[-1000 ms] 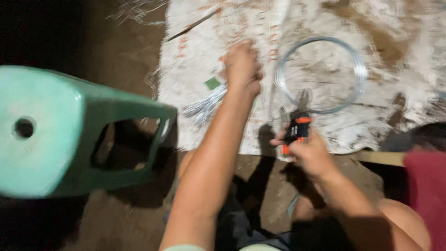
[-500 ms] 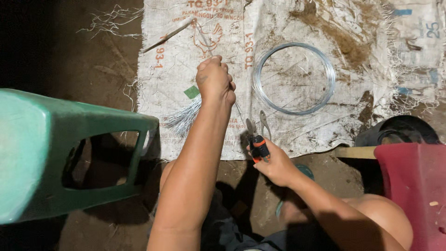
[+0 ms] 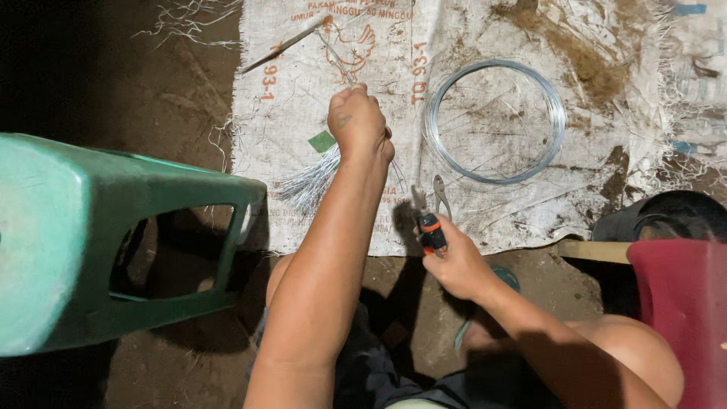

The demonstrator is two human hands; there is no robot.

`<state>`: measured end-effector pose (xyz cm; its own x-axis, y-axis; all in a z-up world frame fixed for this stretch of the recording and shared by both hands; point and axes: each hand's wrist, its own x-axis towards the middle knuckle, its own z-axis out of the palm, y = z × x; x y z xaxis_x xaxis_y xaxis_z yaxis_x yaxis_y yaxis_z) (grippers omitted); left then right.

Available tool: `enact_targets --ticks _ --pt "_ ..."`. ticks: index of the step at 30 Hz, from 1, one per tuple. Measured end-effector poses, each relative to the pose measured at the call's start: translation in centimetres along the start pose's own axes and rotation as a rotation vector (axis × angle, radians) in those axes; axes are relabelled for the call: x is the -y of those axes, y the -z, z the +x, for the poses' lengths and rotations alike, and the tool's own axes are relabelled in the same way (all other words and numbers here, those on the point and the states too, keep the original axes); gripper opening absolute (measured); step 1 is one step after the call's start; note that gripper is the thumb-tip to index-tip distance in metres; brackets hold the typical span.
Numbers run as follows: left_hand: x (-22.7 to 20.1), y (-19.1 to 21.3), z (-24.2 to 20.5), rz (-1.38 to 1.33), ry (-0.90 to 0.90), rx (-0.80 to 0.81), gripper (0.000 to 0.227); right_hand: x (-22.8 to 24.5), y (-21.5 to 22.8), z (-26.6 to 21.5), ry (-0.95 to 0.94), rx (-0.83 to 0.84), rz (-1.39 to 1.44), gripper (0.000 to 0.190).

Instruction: The person sits on the floor and uses pliers to cut a metal wire into short segments. They repeatedly measure, cut, and place the pieces on a sack on the ground.

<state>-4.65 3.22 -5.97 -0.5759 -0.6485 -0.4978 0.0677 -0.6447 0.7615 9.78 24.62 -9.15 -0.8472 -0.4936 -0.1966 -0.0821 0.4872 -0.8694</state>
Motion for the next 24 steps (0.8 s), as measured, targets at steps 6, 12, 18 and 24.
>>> enact_targets --ticks 6,12,18,24 --pt "-0.4 -0.1 -0.2 0.002 -0.014 0.015 0.023 0.0 0.0 0.3 0.033 0.039 0.035 0.046" --pt "-0.3 -0.4 -0.7 -0.003 -0.051 0.008 0.021 0.3 0.0 0.1 0.003 0.044 0.036 0.041" --pt "-0.9 -0.3 -1.5 0.025 -0.035 -0.007 0.019 0.7 0.3 -0.1 -0.017 0.043 0.035 0.043" --pt "-1.1 -0.3 -1.9 0.031 -0.038 0.002 0.019 1.0 0.2 -0.1 -0.045 0.045 0.018 0.045"
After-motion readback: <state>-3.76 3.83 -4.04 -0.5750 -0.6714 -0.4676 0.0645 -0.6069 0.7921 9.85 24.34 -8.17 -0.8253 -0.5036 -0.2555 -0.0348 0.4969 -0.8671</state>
